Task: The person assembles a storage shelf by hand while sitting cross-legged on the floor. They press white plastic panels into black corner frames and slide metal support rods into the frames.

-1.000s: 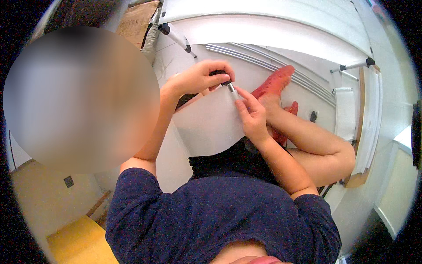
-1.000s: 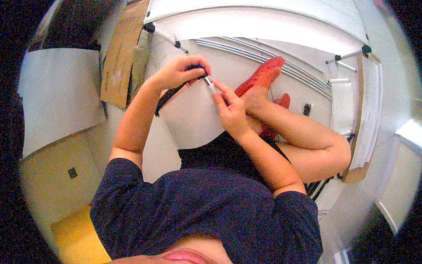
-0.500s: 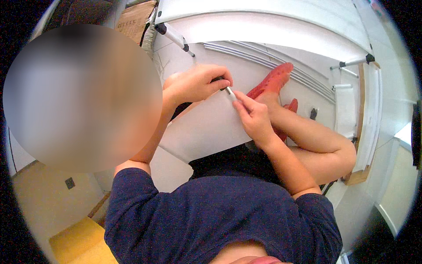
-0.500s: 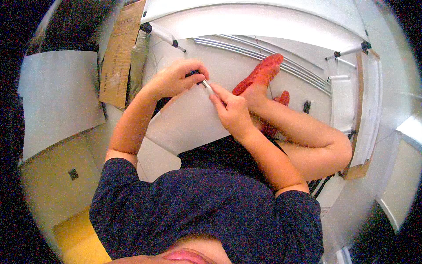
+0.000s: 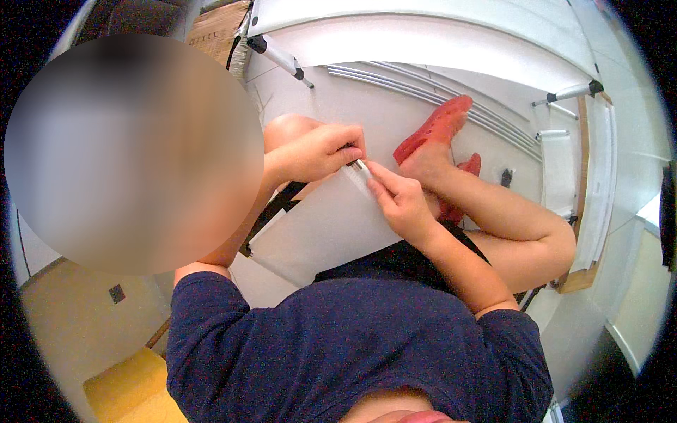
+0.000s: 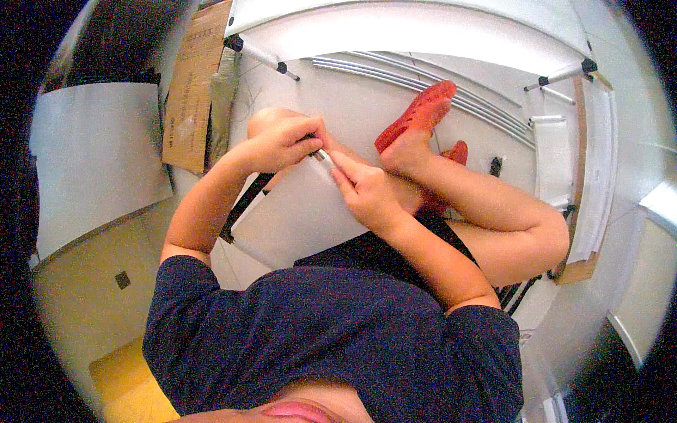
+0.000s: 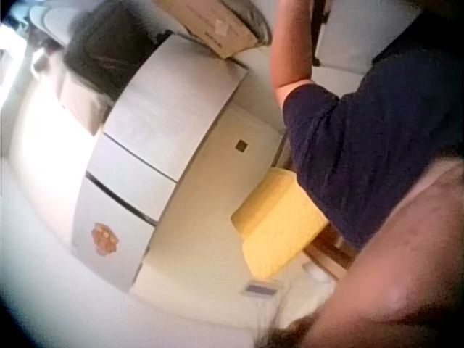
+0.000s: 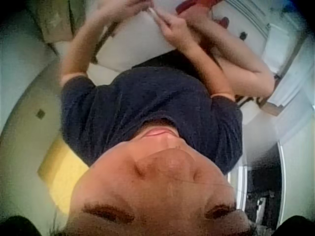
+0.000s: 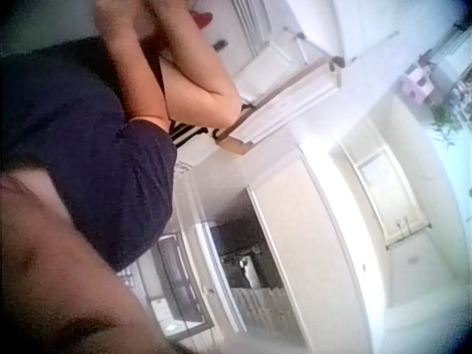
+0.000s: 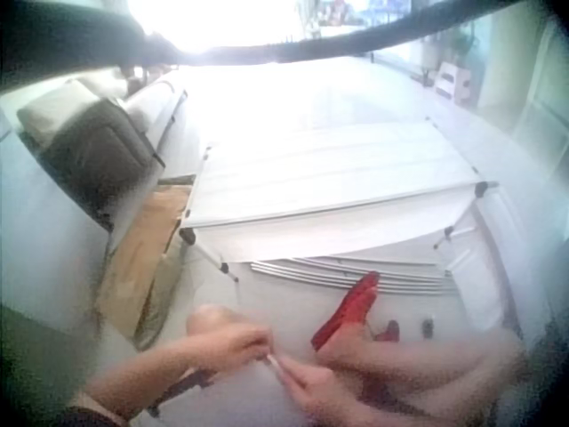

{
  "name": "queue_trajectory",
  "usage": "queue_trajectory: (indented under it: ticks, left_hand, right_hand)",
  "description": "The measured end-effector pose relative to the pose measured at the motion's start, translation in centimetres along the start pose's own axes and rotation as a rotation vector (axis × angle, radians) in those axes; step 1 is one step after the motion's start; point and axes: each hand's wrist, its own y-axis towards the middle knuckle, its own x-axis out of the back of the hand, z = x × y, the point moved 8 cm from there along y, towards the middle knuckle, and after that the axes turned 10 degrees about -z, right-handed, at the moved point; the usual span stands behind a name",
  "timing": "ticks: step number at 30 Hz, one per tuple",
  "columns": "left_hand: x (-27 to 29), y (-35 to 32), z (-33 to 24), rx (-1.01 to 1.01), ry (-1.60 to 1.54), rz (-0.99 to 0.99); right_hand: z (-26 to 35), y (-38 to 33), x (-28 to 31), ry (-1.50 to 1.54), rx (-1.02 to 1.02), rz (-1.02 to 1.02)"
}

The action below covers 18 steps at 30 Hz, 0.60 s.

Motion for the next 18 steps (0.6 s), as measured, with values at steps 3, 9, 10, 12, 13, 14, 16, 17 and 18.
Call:
queue_trajectory:
  ticks: [3,9,10,12,13,14,16,17,18]
  left_hand:
    - [-0.1,-0.3,-0.2,0.005,0.079,0.006]
    - [-0.4,-0.7,0.6,-0.046,0.046,-0.03]
    - [-0.1,-0.6,0.4,-0.044,0.102,-0.053]
    - [0.6,-0.4,-0.4,-0.039,0.214,-0.101]
    - [0.8,-0.5,-0.2,0.003,0.224,-0.087]
    - [1.1,-0.6,0.2,0.045,0.234,-0.072]
    - [2.0,-0.6,0.2,0.049,0.105,-0.062]
    - [2.8,-0.3,0.1,0.008,-0.033,-0.059]
    - [3.7,-0.1,-0.5,-0.036,-0.168,-0.055]
  right_hand:
    - [0.2,0.0,-0.1,-0.018,0.015,-0.003]
    - [-0.2,0.3,-1.1,-0.041,-0.022,0.007]
    - [-0.2,0.5,-1.1,-0.043,0.0,-0.005]
    - [0.4,0.9,-0.7,-0.004,0.051,-0.053]
    - [0.8,1.1,-0.4,0.014,0.077,-0.077]
    - [0.2,1.5,-0.7,0.054,-0.016,-0.009]
    - [-0.7,2.2,-0.9,0.13,-0.195,0.134]
    - [-0.1,2.5,-0.5,0.126,-0.188,0.16]
    - [0.8,3.1,0.0,0.123,-0.176,0.183]
